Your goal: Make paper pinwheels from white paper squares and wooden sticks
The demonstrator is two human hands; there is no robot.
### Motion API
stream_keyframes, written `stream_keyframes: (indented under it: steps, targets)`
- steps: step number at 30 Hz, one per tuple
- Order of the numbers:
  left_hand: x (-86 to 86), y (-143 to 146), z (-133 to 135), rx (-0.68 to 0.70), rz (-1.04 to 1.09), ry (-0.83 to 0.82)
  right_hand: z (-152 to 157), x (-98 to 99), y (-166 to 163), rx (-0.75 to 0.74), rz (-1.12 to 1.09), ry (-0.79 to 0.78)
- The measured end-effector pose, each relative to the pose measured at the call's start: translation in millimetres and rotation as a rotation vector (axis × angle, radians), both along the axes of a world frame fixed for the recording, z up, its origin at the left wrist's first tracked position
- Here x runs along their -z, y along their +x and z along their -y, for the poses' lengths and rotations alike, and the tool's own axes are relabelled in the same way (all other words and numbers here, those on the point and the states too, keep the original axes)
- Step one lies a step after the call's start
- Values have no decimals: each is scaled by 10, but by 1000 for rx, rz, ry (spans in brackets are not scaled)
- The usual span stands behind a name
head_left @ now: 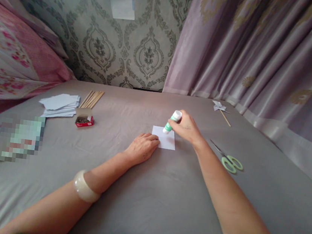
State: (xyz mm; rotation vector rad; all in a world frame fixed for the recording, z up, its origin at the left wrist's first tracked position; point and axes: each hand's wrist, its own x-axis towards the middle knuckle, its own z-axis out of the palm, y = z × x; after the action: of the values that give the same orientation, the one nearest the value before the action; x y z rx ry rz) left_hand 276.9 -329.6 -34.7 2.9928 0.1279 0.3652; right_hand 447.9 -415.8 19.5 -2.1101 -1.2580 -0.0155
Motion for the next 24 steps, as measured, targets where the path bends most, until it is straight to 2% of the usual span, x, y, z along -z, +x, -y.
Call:
stream_keyframes:
  steps: [3,10,18,24]
  targets:
    - [16,4,-7,-20,-1,6,30,-34,63,39,-15,49]
    - [18,15,-8,-50,-4,-21,-11,55,-39,-158,-15,-29]
    - [29,14,47,-69,0,-10,-32,107,-130,-215,-4,-64]
    - [83,8,44,-63,45,-60,-61,174,-41,-247,-119,-45]
